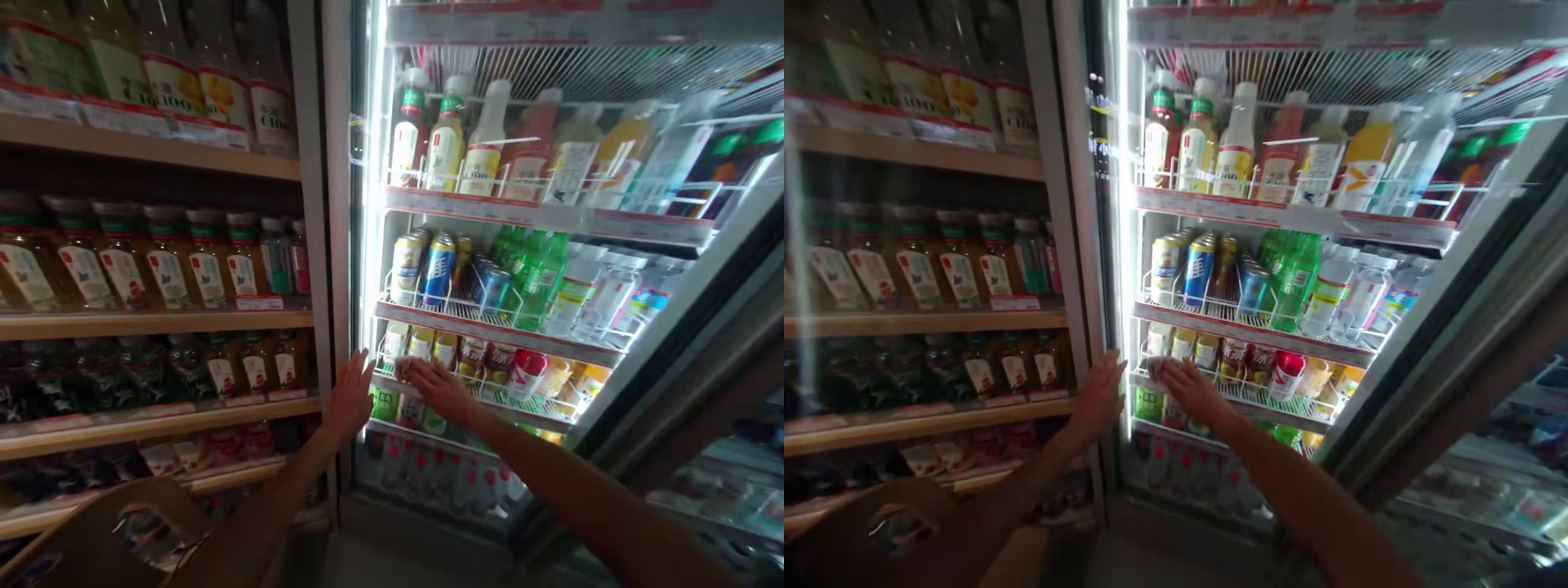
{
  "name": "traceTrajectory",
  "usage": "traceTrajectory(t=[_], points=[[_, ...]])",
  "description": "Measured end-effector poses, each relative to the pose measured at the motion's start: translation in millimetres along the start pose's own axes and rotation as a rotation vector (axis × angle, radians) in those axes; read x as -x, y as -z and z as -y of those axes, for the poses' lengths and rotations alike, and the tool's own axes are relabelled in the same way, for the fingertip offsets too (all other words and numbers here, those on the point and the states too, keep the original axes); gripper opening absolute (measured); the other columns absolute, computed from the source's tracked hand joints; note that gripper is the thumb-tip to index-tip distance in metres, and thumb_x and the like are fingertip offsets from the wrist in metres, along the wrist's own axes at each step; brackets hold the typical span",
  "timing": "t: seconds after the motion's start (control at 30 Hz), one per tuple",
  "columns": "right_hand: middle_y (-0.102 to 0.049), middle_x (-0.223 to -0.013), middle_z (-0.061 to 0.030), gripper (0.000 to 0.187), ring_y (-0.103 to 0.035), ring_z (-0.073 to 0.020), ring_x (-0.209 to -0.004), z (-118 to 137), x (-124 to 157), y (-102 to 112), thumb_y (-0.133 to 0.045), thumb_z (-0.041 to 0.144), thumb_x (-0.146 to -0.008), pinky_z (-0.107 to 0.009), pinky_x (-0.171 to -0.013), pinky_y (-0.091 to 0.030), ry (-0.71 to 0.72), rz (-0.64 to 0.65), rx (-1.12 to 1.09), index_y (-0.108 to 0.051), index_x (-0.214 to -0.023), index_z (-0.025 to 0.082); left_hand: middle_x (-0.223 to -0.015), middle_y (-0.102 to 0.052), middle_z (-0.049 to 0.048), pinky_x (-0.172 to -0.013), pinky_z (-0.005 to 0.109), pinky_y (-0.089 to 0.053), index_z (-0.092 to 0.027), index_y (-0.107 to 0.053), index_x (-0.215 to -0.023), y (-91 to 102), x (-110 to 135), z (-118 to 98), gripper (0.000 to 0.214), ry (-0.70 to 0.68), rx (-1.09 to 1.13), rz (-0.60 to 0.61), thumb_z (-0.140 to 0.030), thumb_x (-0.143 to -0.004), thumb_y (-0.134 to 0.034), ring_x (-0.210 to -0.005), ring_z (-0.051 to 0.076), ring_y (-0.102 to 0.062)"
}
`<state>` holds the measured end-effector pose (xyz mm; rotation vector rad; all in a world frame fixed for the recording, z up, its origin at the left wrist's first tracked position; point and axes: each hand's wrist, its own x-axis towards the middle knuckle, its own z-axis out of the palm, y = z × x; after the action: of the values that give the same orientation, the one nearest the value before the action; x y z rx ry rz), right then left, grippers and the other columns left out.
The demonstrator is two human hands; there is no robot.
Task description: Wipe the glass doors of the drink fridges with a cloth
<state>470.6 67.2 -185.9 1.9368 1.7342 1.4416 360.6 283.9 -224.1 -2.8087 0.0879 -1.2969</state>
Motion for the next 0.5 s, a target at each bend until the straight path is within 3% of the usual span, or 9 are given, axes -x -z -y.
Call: traceTrajectory(t=[0.07, 0.13, 0.23, 0.3, 0.33, 0.43, 0.5], points=[[-0.053, -0.129, -0.0068, 0.044, -0.04, -0.0181, -0.125, -10, 22, 8, -0.04, 0.006, -0.083, -0.038, -0.107, -0.028, 0.075, 0.036, -0.015, -0.051, -0.125, 0.013, -0.144, -0.032, 0.0166, -0.106, 0.049, -0.032, -0.012, -0.034, -0.132, 0.0, -3, -5, 0.062, -0.023, -0.001, -0.021, -0.006, -0.072, -0.046, -0.137, 0.029, -0.021], [-0.051, -0.132, -0.0063, 0.047, -0.036, -0.0195, -0.128, -39, 36, 29, -0.041, 0.007, -0.083, -0.042, -0.109, -0.023, 0.014, 0.046, 0.03, -0.049, -0.128, 0.016, -0.144, -0.031, 0.0167, -0.106, 0.05, -0.032, -0.013, -0.034, -0.133, 1.8, -10, -11, 0.061, -0.036, -0.007, -0.053, -0.006, -0.073, -0.045, -0.137, 0.029, -0.02], [-0.042, -0.139, -0.0083, 0.051, -0.025, -0.0265, -0.135, -87, 51, 69, -0.044, 0.015, -0.084, -0.053, -0.109, -0.012, -0.375, -0.033, 0.197, -0.042, -0.134, 0.022, -0.144, -0.031, 0.0165, -0.106, 0.049, -0.031, -0.013, -0.034, -0.133, 6.4, -29, -30, 0.06, -0.08, 0.001, -0.112, -0.008, -0.075, -0.046, -0.138, 0.028, -0.017], [-0.039, -0.141, -0.0102, 0.053, -0.021, -0.0294, -0.136, -97, 74, 85, -0.045, 0.018, -0.083, -0.054, -0.108, -0.012, -0.538, -0.067, 0.277, -0.041, -0.135, 0.021, -0.144, -0.032, 0.0167, -0.107, 0.049, -0.03, -0.013, -0.034, -0.133, 8.2, -45, -51, 0.058, -0.137, 0.019, -0.147, -0.009, -0.076, -0.046, -0.139, 0.028, -0.014], [-0.04, -0.14, -0.0107, 0.053, -0.022, -0.0294, -0.136, -94, 89, 88, -0.046, 0.017, -0.082, -0.053, -0.108, -0.014, -0.526, -0.048, 0.285, -0.042, -0.135, 0.02, -0.144, -0.032, 0.0169, -0.108, 0.048, -0.029, -0.012, -0.034, -0.132, 8.3, -53, -63, 0.058, -0.167, 0.028, -0.16, -0.01, -0.076, -0.046, -0.139, 0.028, -0.013], [-0.048, -0.134, -0.0082, 0.053, -0.031, -0.0255, -0.132, -78, 137, 87, -0.045, 0.011, -0.079, -0.047, -0.109, -0.016, -0.312, 0.092, 0.235, -0.048, -0.13, 0.02, -0.144, -0.033, 0.0161, -0.108, 0.048, -0.028, -0.013, -0.035, -0.133, 5.8, -74, -103, 0.058, -0.24, 0.059, -0.189, -0.01, -0.076, -0.046, -0.139, 0.027, -0.012], [-0.049, -0.133, -0.0073, 0.052, -0.033, -0.0258, -0.13, -82, 157, 92, -0.046, 0.012, -0.079, -0.048, -0.109, -0.017, -0.336, 0.132, 0.236, -0.048, -0.13, 0.022, -0.144, -0.033, 0.0152, -0.109, 0.047, -0.028, -0.014, -0.036, -0.133, 3.5, -87, -128, 0.058, -0.276, 0.079, -0.203, -0.01, -0.076, -0.046, -0.139, 0.026, -0.012]])
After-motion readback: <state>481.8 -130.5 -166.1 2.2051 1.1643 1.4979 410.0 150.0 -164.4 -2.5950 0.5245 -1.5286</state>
